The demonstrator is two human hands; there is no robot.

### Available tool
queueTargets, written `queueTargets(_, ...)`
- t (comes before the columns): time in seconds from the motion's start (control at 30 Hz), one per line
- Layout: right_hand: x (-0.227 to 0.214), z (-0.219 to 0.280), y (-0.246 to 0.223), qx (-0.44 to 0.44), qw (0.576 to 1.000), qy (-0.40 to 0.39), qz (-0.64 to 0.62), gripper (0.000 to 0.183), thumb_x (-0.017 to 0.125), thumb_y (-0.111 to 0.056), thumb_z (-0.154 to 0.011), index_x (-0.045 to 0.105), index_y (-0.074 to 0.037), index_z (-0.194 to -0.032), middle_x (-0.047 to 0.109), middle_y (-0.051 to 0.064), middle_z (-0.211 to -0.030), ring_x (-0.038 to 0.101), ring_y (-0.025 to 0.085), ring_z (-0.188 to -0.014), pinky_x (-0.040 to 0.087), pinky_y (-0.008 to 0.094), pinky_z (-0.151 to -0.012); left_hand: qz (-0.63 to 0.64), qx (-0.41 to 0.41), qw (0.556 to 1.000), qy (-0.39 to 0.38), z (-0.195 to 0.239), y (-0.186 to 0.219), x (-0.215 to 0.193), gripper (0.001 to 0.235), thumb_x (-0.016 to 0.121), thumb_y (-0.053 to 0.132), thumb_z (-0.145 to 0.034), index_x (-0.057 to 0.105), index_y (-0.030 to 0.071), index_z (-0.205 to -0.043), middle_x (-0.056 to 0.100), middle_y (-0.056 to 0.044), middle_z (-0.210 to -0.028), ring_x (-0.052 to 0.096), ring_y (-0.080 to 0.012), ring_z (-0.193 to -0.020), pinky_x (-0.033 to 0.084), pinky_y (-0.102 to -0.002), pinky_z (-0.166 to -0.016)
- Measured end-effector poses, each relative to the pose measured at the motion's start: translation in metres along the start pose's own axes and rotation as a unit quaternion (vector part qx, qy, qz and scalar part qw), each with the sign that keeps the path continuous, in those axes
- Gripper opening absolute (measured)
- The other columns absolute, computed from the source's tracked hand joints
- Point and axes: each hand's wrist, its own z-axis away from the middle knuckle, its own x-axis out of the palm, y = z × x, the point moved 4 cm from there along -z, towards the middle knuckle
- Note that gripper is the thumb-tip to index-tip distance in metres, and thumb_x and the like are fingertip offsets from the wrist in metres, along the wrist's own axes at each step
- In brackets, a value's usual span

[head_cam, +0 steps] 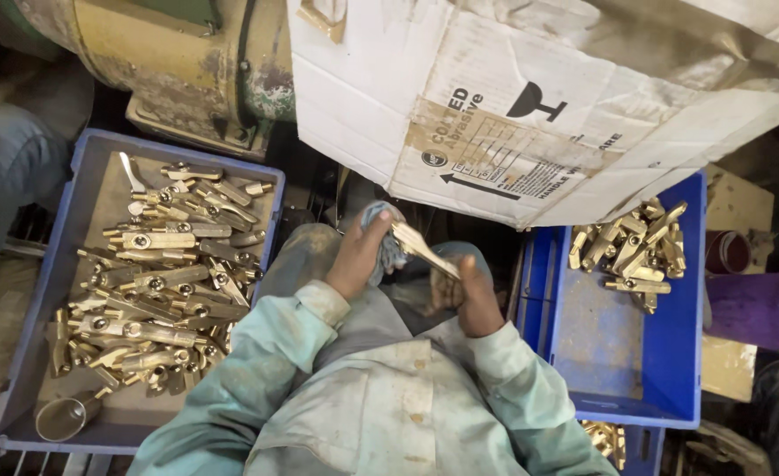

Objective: The person picks up metal parts one at a time, wipes them with a cloth, and places them into different blue bins or a cardboard box.

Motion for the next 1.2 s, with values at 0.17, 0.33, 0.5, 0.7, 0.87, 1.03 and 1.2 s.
queueTargets(0.17, 0.000, -0.022, 0.006, -0.096, 0.948, 0.031, 0.302, 0.026, 0.061, -0.026, -0.102, 0.064, -0.001, -0.094, 0.063, 0.001, -0.069, 0.058, 0.010, -0.062, 0.048, 0.026, -0.060, 0.046, -0.119, 0.991, 0.031, -0.032, -0.054, -0.035, 0.042, 0.047, 0.045, -0.106, 0.065, 0.007, -0.101, 0.070, -0.007, -0.074, 0.063, -0.0144, -0.051, 0.047, -0.027, -0.040)
queueTargets(0.33, -0.020, -0.070, 0.048, -0.038, 0.967, 0.043, 0.248, 0.021, 0.061, -0.022, -0.101, 0.066, -0.002, -0.096, 0.063, 0.004, -0.066, 0.059, 0.012, -0.057, 0.049, 0.027, -0.056, 0.095, -0.208, 0.973, 0.013, -0.076, -0.117, -0.071, 0.060, 0.034, 0.057, -0.106, 0.065, 0.006, -0.097, 0.070, -0.009, -0.070, 0.064, -0.0189, -0.049, 0.048, -0.030, -0.040)
queueTargets(0.5, -0.042, -0.124, 0.099, 0.040, 0.990, 0.037, 0.130, 0.028, 0.064, -0.021, -0.100, 0.063, 0.003, -0.084, 0.063, 0.010, -0.063, 0.060, 0.019, -0.050, 0.051, 0.033, -0.049, 0.083, -0.211, 0.970, 0.089, -0.108, -0.172, -0.100, 0.062, 0.032, 0.058, -0.108, 0.064, 0.007, -0.095, 0.066, -0.009, -0.066, 0.060, -0.0201, -0.045, 0.045, -0.032, -0.038)
queueTargets(0.7, -0.051, -0.138, 0.124, 0.025, 0.987, 0.072, 0.140, 0.029, 0.063, -0.018, -0.100, 0.063, 0.004, -0.082, 0.060, 0.010, -0.057, 0.058, 0.021, -0.046, 0.050, 0.033, -0.047, 0.122, -0.194, 0.965, 0.128, -0.120, -0.196, -0.106, 0.056, 0.033, 0.051, -0.109, 0.065, 0.007, -0.095, 0.066, -0.008, -0.068, 0.058, -0.0188, -0.045, 0.042, -0.031, -0.038)
queueTargets(0.87, -0.047, -0.150, 0.142, 0.063, 0.988, 0.119, 0.077, 0.022, 0.063, -0.016, -0.098, 0.067, 0.004, -0.090, 0.060, 0.011, -0.060, 0.057, 0.020, -0.047, 0.052, 0.035, -0.046, 0.147, -0.188, 0.964, 0.117, -0.119, -0.187, -0.108, 0.055, 0.034, 0.049, -0.108, 0.068, 0.007, -0.097, 0.063, -0.006, -0.065, 0.055, -0.0167, -0.043, 0.040, -0.030, -0.036)
queueTargets(1.03, -0.037, -0.158, 0.147, 0.067, 0.990, 0.109, 0.058, 0.020, 0.061, -0.017, -0.097, 0.065, 0.003, -0.095, 0.058, 0.010, -0.059, 0.055, 0.019, -0.044, 0.054, 0.037, -0.043, 0.139, -0.184, 0.960, 0.159, -0.117, -0.177, -0.117, 0.049, 0.038, 0.045, -0.109, 0.061, 0.006, -0.090, 0.061, -0.008, -0.062, 0.055, -0.0183, -0.042, 0.039, -0.031, -0.035)
queueTargets(1.2, -0.020, -0.168, 0.137, 0.069, 0.991, 0.094, 0.069, 0.014, 0.063, -0.012, -0.093, 0.060, 0.001, -0.090, 0.053, 0.010, -0.056, 0.051, 0.022, -0.039, 0.052, 0.040, -0.037, 0.154, -0.160, 0.961, 0.162, -0.118, -0.168, -0.128, 0.044, 0.037, 0.040, -0.108, 0.059, 0.007, -0.089, 0.060, -0.008, -0.062, 0.054, -0.0183, -0.040, 0.037, -0.031, -0.033)
